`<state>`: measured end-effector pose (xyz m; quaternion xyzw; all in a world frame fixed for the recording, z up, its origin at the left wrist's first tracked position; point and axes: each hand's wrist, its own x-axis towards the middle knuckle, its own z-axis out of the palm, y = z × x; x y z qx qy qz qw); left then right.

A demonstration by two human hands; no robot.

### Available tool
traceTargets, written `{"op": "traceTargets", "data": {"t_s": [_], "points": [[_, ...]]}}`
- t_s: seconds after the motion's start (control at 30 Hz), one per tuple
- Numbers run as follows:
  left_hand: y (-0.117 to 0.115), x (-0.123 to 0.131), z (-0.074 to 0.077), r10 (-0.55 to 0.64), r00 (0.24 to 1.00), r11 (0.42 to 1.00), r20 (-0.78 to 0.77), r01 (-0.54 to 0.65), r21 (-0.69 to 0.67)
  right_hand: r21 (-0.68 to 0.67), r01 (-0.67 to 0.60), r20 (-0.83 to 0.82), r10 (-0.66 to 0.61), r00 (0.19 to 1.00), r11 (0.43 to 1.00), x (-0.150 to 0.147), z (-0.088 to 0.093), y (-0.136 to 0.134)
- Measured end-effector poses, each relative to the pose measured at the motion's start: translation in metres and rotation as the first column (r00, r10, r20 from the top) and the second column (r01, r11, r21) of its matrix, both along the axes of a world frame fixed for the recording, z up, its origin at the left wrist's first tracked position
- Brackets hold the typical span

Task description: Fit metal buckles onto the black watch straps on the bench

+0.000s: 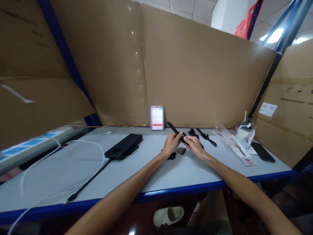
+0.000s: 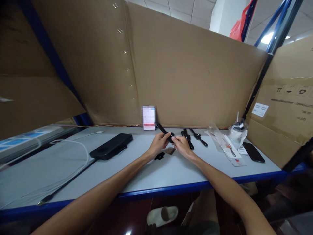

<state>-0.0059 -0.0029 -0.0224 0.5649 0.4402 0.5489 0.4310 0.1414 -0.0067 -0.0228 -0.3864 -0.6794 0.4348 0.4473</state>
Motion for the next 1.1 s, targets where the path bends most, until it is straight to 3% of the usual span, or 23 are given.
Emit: {"op": "traceTargets", "data": {"t_s": [0.6,0.7,0.8,0.97,1.1], "points": [[-0.005,-0.001,0.007,-0.036,0.999,0.999,-0.007,0.036,-0.022,-0.028,-0.003,-0.077,0.001,0.997,1.0,-0.001,0.0,0.0],[-0.005,-0.005,0.011,-0.037,0.999,0.999,-0.01,0.037,-0.004,-0.039,0.045,-0.114,-0.049,0.992,0.998,0.001,0.002,0.001],[0.002,-0.017,0.014,0.054,0.998,0.998,-0.026,-0.053,0.033,-0.051,0.123,-0.179,-0.13,0.975,0.991,0.009,0.006,0.007],[0.02,-0.044,0.014,0.226,0.964,0.969,-0.14,-0.208,0.133,-0.163,0.268,-0.275,-0.305,0.912,0.949,0.031,0.019,0.018],[0.022,-0.058,0.016,0.201,0.898,0.975,-0.392,-0.146,0.165,-0.235,0.305,-0.309,-0.368,0.877,0.923,0.04,0.027,0.02]]}}
